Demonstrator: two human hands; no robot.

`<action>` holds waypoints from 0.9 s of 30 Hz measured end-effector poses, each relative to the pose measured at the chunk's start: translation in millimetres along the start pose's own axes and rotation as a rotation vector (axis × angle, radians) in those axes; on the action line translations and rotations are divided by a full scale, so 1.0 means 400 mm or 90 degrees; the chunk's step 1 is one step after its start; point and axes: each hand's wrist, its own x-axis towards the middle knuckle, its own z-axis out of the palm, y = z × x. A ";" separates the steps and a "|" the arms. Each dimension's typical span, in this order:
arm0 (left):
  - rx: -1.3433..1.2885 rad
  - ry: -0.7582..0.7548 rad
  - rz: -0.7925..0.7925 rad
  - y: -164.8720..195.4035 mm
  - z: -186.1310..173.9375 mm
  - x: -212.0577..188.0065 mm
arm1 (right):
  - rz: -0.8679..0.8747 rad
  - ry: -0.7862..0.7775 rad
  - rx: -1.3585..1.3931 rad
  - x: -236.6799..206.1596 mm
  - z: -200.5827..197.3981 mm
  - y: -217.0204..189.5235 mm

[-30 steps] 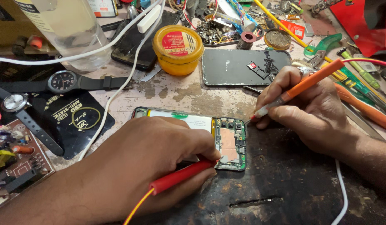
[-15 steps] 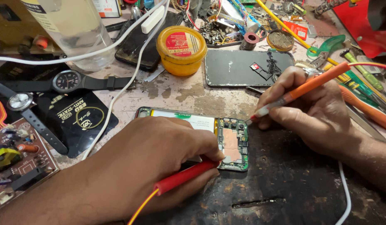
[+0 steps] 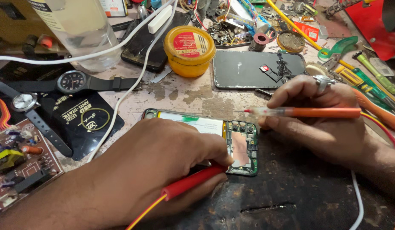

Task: The person repairs a disassembled Vivo smartphone on a cluttered workbench. They handle a small component with pliers, position the phone's motherboard, then use multimeter probes in both hands to touch and test points on the board and battery connector, repositioning the phone mid-task.

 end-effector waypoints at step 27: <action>0.000 0.046 0.033 -0.008 0.015 -0.003 | -0.035 -0.017 -0.071 0.028 0.054 -0.027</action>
